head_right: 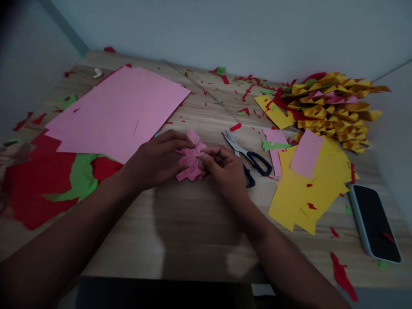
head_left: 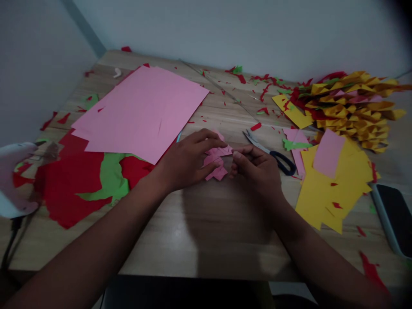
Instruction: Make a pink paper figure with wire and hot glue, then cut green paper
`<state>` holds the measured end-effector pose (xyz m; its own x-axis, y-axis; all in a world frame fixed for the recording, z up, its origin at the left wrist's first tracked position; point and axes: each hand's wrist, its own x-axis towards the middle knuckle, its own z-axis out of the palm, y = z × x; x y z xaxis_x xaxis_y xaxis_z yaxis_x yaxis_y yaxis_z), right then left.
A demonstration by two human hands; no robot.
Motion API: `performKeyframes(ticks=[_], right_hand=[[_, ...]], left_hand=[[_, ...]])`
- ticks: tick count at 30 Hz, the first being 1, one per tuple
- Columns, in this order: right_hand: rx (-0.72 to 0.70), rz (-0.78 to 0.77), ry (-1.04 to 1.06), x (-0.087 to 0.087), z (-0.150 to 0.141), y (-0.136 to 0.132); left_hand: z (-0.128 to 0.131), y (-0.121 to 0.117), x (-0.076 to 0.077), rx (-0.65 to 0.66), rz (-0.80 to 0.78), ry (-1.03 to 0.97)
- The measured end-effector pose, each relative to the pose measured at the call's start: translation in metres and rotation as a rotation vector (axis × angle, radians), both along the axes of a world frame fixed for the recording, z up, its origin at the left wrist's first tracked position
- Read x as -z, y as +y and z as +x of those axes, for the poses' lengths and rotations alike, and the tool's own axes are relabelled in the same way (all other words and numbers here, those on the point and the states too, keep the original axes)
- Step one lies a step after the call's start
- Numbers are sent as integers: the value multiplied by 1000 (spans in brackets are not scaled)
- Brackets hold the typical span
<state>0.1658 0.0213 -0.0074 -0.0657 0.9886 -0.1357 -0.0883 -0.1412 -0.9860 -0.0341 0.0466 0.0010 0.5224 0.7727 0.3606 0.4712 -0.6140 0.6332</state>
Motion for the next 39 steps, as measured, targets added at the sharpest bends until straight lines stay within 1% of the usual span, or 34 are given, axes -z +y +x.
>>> performKeyframes(ticks=[3, 5, 9, 10, 12, 15, 20, 26, 31, 35, 39], right_hand=[[-30, 40, -89, 3, -1, 1], [-70, 117, -222, 5, 0, 1], [-149, 435, -636, 11, 5, 1], [-171, 500, -706, 12, 7, 2], [-226, 563, -780, 13, 9, 2], [-276, 561, -815, 14, 9, 3], [-270, 538, -843, 14, 9, 2], [-277, 663, -964, 18, 11, 1], [-280, 711, -953, 20, 11, 0], [-341, 737, -994, 17, 11, 0], [-397, 788, -1023, 13, 11, -1]], left_hand=[[1, -2, 3, -37, 92, 185], [2, -4, 3, -69, 123, 255], [1, -5, 3, -67, 137, 295], [1, -4, 4, -50, 126, 307], [0, -2, 6, -12, 110, 328], [-1, 1, 11, 21, 118, 334], [1, 1, 16, 31, 141, 354], [2, 2, 22, 33, 141, 325], [4, 1, 25, 37, 144, 317], [4, 2, 24, 64, 170, 329], [4, 2, 24, 98, 238, 384]])
